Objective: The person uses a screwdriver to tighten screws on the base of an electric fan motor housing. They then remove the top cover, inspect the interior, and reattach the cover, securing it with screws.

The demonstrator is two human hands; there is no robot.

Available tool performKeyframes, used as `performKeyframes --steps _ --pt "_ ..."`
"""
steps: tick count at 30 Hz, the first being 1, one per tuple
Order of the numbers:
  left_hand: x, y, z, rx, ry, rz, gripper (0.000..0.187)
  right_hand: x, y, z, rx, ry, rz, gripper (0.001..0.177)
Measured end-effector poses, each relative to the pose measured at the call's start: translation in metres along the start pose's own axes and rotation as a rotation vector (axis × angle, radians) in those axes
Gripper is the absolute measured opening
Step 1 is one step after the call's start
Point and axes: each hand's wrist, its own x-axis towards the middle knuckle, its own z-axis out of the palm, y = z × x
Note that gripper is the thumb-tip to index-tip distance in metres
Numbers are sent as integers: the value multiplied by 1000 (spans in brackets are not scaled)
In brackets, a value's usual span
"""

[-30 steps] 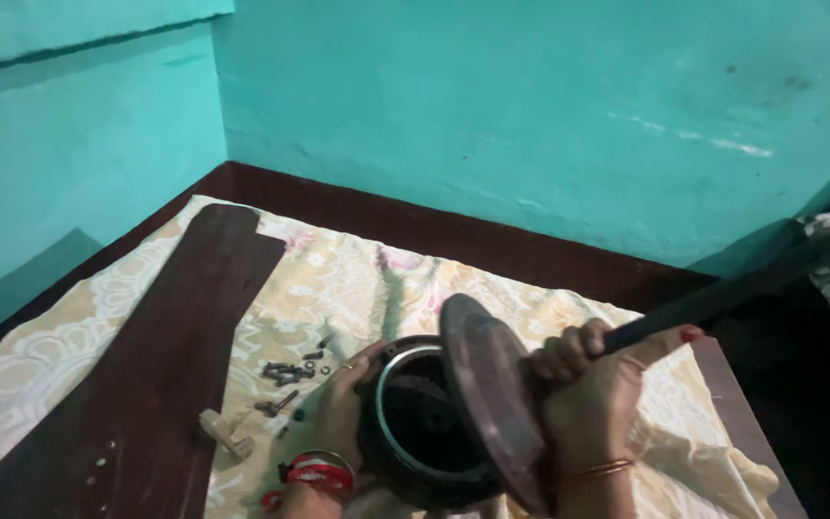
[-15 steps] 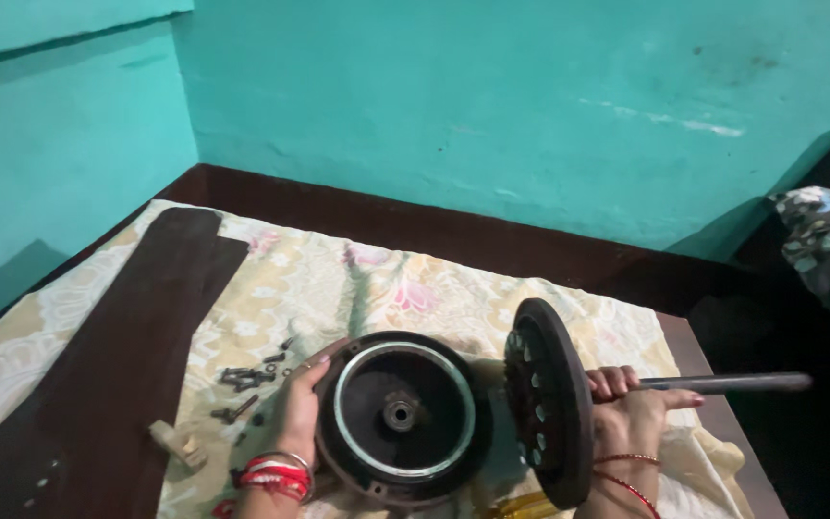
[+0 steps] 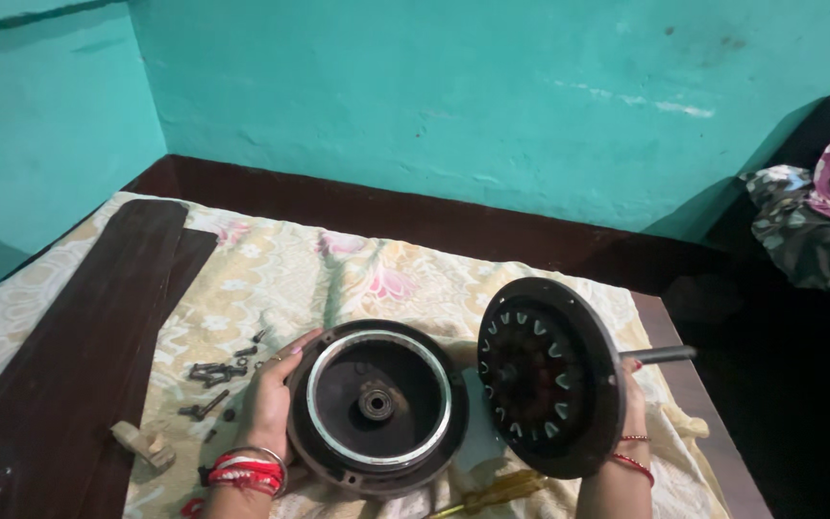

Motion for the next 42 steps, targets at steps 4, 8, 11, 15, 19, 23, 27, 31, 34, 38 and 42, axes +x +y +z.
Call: performKeyframes --steps 4,8,11,15,19,23,27,31,34,38,42 --pt "-3 3 3 94 84 -19 43 -10 -2 11 -131 -37 -7 61" --pt "-2 4 4 117 47 22 43 -19 -9 18 -234 -56 -22 55" --pt "-1 1 3 75 50 -2 42 -26 -10 15 -296 -65 -25 50" --pt "0 1 0 60 76 -32 42 -32 -6 12 -392 -83 -15 45" --pt "3 0 -1 88 42 25 41 -42 -20 14 -529 -74 39 42" --pt "8 -3 -7 139 48 39 41 -66 -46 31 -762 178 -8 49" --pt "15 -7 -14 224 19 102 40 -93 -58 69 -841 96 -295 57" --pt "22 -15 -24 560 112 311 34 -101 -34 106 -1076 -18 -492 53" --pt "26 -21 -32 765 180 422 30 -100 -7 121 -1240 58 -642 52" --pt "31 -23 -38 702 154 420 29 -102 -3 117 -1333 182 -703 52" --pt "24 -20 -30 720 179 408 30 -105 -9 89 -1312 120 -759 54"
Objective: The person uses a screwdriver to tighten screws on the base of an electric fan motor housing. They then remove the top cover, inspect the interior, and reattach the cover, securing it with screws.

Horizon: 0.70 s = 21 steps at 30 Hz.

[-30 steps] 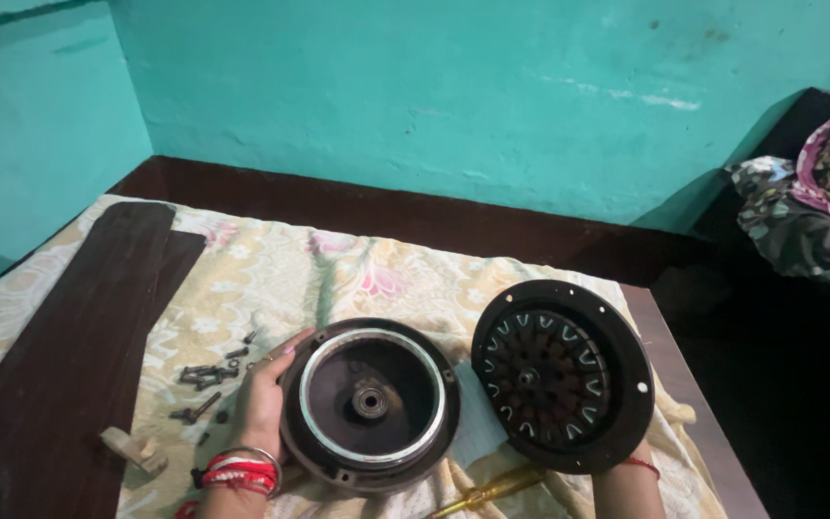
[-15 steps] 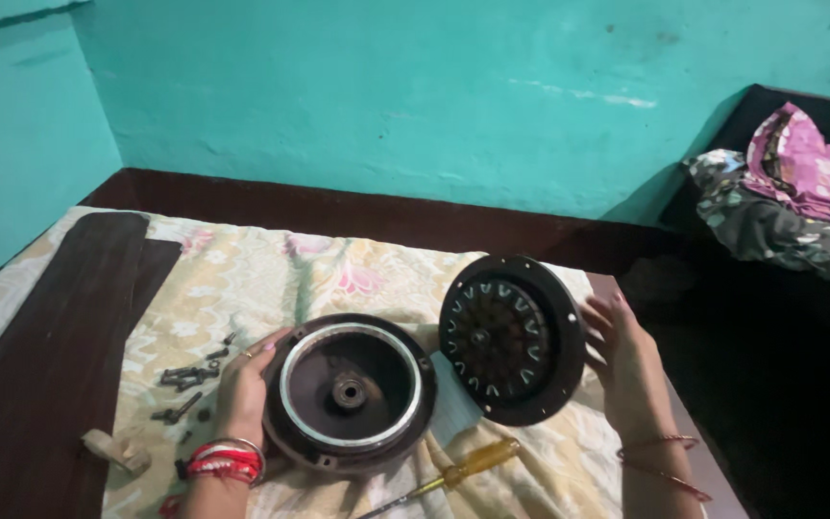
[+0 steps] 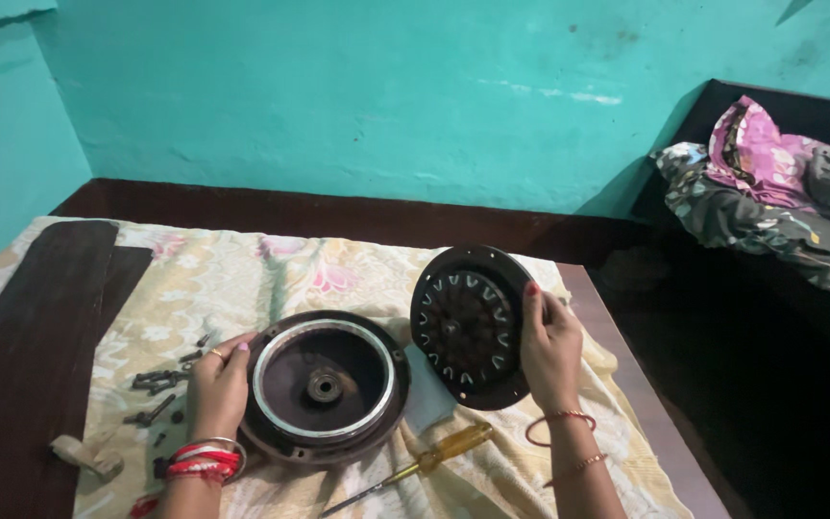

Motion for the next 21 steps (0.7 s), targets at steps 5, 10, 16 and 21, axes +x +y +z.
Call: performKeyframes --steps 5,10,16,21 --pt "-20 42 4 496 112 143 27 -11 43 -18 431 -33 34 51" --pt "-51 92 23 820 201 578 26 -24 58 -33 813 -59 217 49" --pt "-115 121 85 768 -92 941 29 -23 39 -56 1035 -344 265 51" --pt "-160 130 143 705 -472 1012 86 0 23 -65 702 -321 205 54"
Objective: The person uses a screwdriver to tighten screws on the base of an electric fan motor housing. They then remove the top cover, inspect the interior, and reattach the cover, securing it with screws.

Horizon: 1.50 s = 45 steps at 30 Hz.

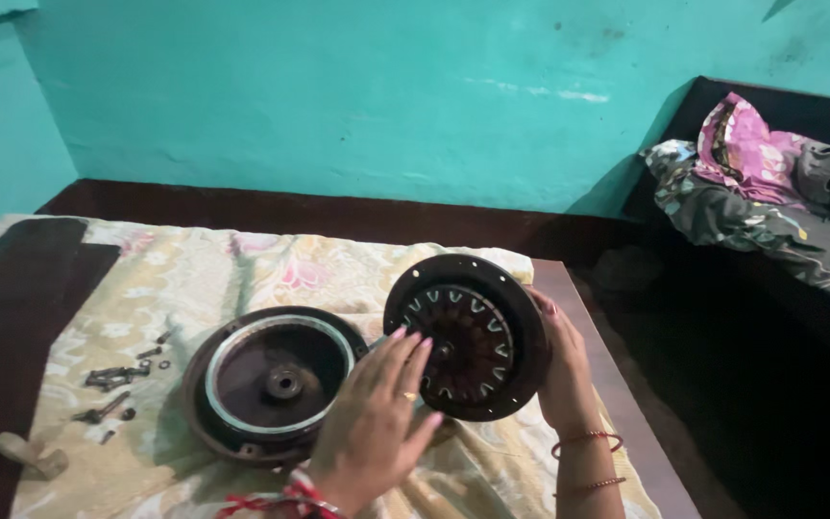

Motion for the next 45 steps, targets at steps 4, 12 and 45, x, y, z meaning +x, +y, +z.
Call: performKeyframes --steps 4,12,45 --pt "35 19 17 8 -122 -21 128 11 6 9 -104 20 -32 51" --pt "57 24 22 76 -107 -2 130 9 14 3 18 72 -8 44" --pt "60 59 31 -394 388 -672 144 9 14 8 -33 61 -52 40"
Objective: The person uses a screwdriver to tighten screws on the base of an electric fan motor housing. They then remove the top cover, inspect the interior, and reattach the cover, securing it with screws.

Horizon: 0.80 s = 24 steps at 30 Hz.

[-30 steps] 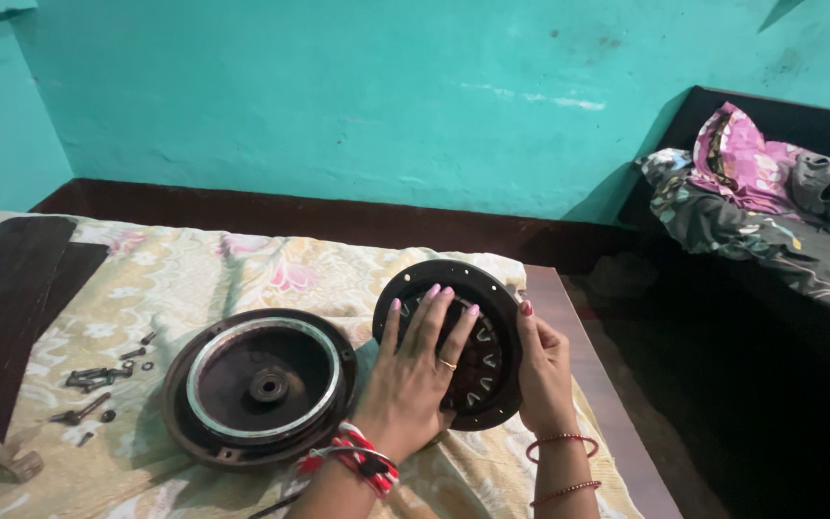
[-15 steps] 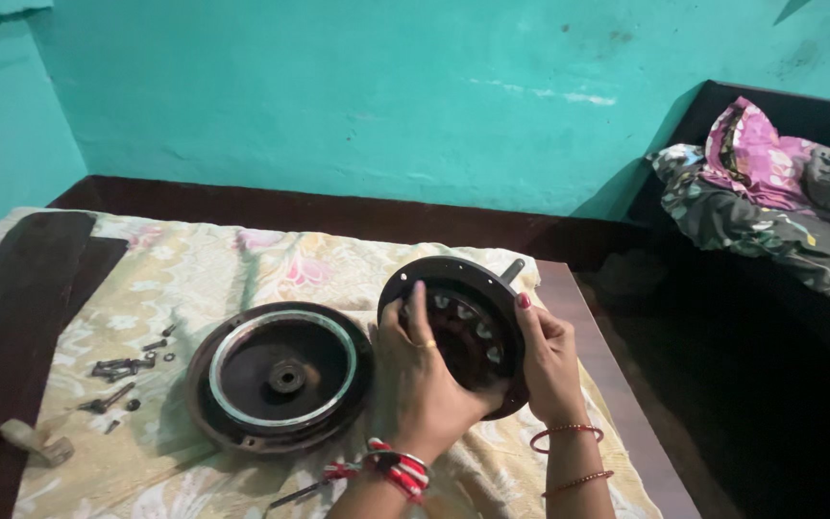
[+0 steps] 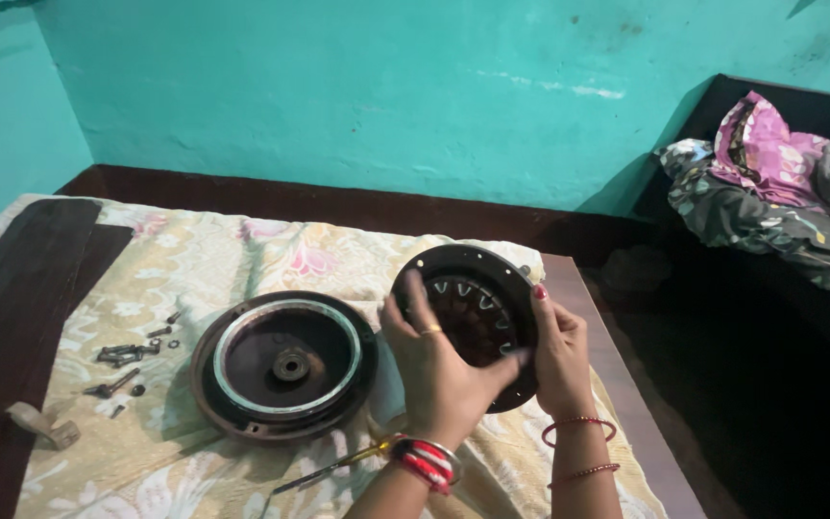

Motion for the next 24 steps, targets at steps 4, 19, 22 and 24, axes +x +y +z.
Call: performKeyframes --steps 4,19,22,24 --pt "4 -16 -7 246 -221 322 148 -1 0 -4 31 11 0 41" --pt "20 -10 -11 316 -278 230 150 1 0 -2 4 32 25 41" --pt "17 -4 -8 301 -246 128 152 2 1 -2 -21 46 31 41" --pt "16 0 -7 294 -231 57 153 2 1 -1 -21 52 34 41"
